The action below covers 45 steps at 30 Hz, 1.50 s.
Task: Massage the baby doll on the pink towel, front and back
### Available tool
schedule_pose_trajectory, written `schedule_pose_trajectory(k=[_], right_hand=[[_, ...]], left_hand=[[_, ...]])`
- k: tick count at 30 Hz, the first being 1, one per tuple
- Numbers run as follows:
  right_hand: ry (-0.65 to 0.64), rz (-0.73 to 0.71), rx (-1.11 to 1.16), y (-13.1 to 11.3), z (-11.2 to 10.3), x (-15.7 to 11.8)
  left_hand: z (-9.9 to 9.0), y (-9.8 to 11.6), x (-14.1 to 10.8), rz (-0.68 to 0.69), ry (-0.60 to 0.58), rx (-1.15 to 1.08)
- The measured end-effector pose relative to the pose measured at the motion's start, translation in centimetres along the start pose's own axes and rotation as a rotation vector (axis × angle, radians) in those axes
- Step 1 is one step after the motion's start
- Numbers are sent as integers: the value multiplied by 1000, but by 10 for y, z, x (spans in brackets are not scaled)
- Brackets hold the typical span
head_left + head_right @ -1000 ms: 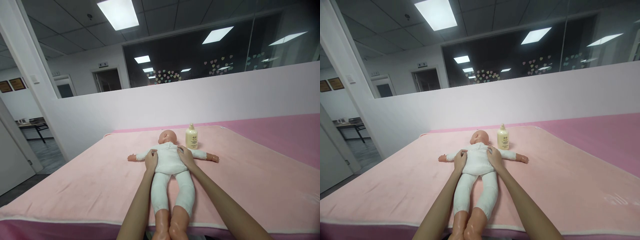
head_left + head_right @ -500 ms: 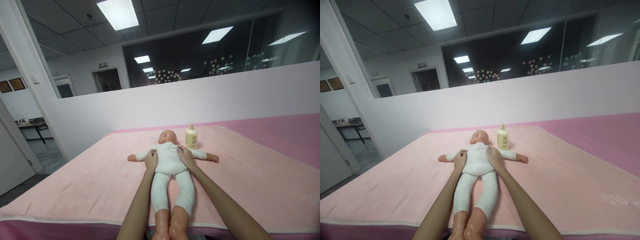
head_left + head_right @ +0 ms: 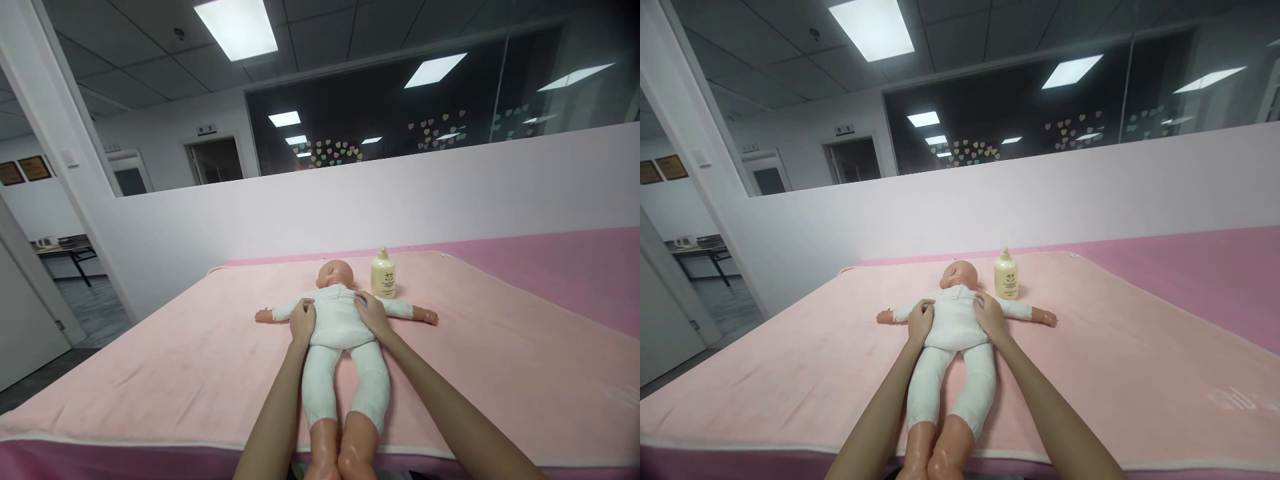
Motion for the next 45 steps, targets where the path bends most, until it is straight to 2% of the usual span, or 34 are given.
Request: schedule_pose_trajectory(k=[6, 9, 12, 15, 20, 23, 26, 29, 35, 41, 43, 45], right_hand=[[15, -4, 1, -2, 1, -1], [70, -24, -24, -3, 0, -2], [146, -83, -66, -4, -1, -1], [149, -73, -89, -5, -2, 0], [25, 72, -134, -6, -5, 0], [-17, 133, -151, -9, -7, 0], [-34, 194, -189, -11, -9, 0], [-20, 251, -235, -12, -10, 0], [-59, 297, -278, -18, -12, -2], [-126, 384, -372, -23, -18, -4], [-131, 386, -367, -23, -21, -4], [-77, 338, -361, -24, -22, -3]], left_hand=[[-8, 6, -5, -111, -16, 128], [-13, 8, -7, -155, -35, 226], [-16, 10, -8, -159, -56, 225], [-17, 11, -7, -160, -55, 200], [-13, 8, -4, -143, -81, 51], [-7, 6, -1, -116, -123, -186], [0, 6, -1, -146, -213, -446], [2, 7, -2, -156, -250, -563], [6, 6, 1, -114, -236, -568], [7, 4, 0, -135, -217, -596], [2, 8, -1, -66, -178, -540], [-6, 17, -5, 60, -136, -415]])
Point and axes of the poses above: each hand's wrist, its own x-axis towards the middle knuckle, its own z-axis out of the palm, y = z × x, the point moved 1 cm from there along x, towards the middle knuckle, and after that the axes turned 10 degrees about x, right-handed, at the moved point
